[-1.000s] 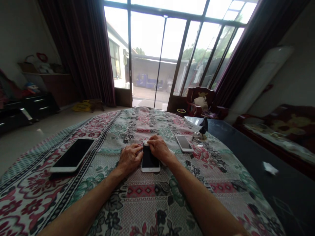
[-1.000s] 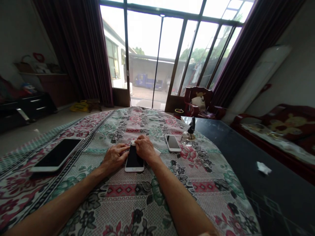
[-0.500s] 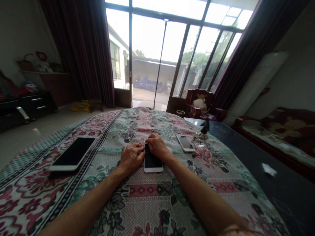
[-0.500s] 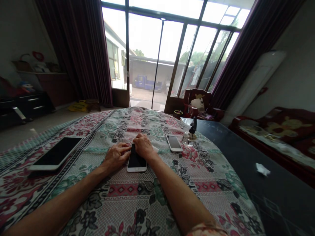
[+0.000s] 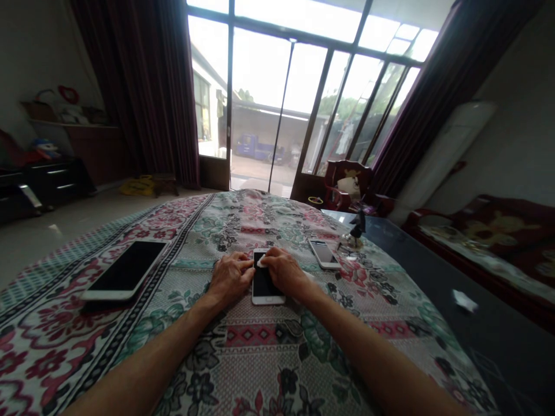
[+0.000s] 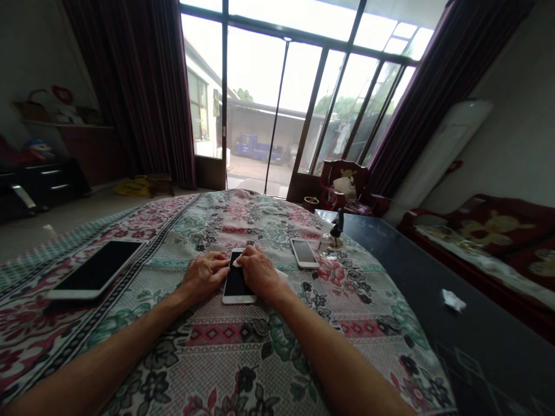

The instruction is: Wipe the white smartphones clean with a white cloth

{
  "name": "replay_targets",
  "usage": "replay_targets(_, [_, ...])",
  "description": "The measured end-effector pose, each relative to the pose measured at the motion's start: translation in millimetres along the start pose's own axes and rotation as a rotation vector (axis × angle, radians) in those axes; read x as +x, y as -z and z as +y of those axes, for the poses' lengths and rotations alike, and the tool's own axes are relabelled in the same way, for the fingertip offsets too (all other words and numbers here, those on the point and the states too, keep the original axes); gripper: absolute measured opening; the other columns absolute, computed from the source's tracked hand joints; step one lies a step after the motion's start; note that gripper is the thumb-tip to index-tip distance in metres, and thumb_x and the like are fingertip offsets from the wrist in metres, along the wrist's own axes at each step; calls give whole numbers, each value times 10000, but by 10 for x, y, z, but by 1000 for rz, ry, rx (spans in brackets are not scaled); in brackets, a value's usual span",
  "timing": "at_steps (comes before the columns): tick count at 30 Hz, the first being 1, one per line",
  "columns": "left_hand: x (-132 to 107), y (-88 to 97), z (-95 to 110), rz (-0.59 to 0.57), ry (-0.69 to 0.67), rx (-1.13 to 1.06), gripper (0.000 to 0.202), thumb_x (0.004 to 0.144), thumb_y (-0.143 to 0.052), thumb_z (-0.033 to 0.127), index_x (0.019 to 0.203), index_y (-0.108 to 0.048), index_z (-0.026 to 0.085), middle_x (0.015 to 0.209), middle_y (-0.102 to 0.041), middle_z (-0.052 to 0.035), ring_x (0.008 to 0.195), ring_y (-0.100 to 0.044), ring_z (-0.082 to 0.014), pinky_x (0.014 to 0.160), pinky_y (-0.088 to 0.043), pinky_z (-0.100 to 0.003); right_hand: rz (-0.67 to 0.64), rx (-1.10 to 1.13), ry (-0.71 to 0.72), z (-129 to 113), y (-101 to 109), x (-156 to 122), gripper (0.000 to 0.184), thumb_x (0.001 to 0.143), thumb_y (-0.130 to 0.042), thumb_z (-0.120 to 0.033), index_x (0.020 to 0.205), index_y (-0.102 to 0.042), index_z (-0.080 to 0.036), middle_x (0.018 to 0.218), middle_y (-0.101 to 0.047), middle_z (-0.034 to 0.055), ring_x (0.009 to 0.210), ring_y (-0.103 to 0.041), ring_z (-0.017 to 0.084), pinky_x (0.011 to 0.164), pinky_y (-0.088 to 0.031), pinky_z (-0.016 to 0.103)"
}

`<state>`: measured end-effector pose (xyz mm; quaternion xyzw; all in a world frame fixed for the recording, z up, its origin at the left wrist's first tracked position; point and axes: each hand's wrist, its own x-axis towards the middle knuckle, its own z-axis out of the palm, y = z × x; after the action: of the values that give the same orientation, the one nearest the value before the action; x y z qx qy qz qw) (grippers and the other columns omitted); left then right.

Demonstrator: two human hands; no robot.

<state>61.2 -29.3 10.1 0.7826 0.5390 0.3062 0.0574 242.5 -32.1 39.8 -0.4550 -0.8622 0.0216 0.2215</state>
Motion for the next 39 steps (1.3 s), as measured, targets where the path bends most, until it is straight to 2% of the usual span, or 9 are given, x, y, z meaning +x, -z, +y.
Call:
replay_targets(5, [6, -15, -11, 12, -1, -9, 230, 813, -596, 268, 971, -758, 312, 1040, -689, -26, 935, -606, -238, 876, -469, -401, -11, -70, -68, 173, -97, 338, 279, 852, -483, -63, 849, -730, -192, 956, -643, 74, 894, -561, 183, 857, -406, 306])
replay_targets(9, [6, -9, -11, 9, -11, -11, 243, 818, -591, 267, 996, -753, 301, 1051, -687, -34, 949, -604, -242, 884, -470, -405, 5, -53, -102, 289, -136, 422, 290, 867, -469, -81, 919, -729, -197, 979, -649, 77, 929, -565, 188, 868, -417, 303])
replay_targets(14, [1, 14, 8, -10, -13, -5, 233, 822, -583, 273, 961, -760, 335, 1041, -684, -21, 948, -596, -235, 888, -467, -398, 50, 7, -23, 290, -68, 153, 305, 846, -457, -66, 924, -713, -213, 1001, -642, 80, 940, -557, 198, 890, -433, 348])
replay_targets(20, [0, 13, 13, -5, 15, -10, 220, 821, -585, 282, 936, -765, 333, 1047, -684, -11, 938, -598, -232, 891, -465, -393, 17, 111, 52, 34, 98, -346, 355, 829, -440, -64, 983, -702, -248, 1023, -634, 64, 955, -564, 192, 879, -454, 355])
replay_targets(23, [5, -3, -6, 5, 16, -35, 216, 817, -590, 277, 933, -767, 322, 1051, -687, -21, 960, -606, -245, 903, -463, -411, 20, 159, 65, -24, 114, -452, 353, 828, -442, -76, 988, -700, -255, 1043, -629, 56, 971, -565, 186, 882, -461, 350])
replay_targets(26, [12, -17, -22, 2, 17, -48, 214, 819, -589, 277, 931, -769, 306, 1057, -687, -30, 961, -613, -254, 905, -464, -427, 61, 179, 52, 53, 74, -377, 327, 830, -449, -77, 962, -708, -228, 1011, -636, 65, 950, -574, 180, 885, -462, 341])
replay_targets(32, [20, -41, -9, 22, 16, -73, 181, 815, -598, 283, 875, -769, 278, 1048, -696, -36, 966, -623, -245, 925, -463, -433, 133, 136, -42, 344, -77, 4, 305, 842, -460, -63, 915, -712, -219, 990, -652, 61, 936, -588, 181, 895, -473, 358])
replay_targets(36, [20, 34, -51, -17, -25, -85, 186, 791, -640, 365, 896, -754, 262, 1086, -692, -57, 1000, -623, -259, 924, -471, -435, 161, 143, -38, 418, -117, 66, 299, 853, -473, -59, 932, -712, -220, 989, -655, 67, 941, -593, 188, 894, -482, 360])
replay_targets(39, [9, 161, -144, -180, -143, -92, 498, 654, -760, 481, 1098, -692, 266, 1308, -593, -85, 1161, -558, -312, 978, -445, -453, 166, 131, -19, 400, -89, 5, 296, 875, -477, -83, 999, -700, -233, 1059, -648, 80, 996, -582, 210, 925, -473, 388])
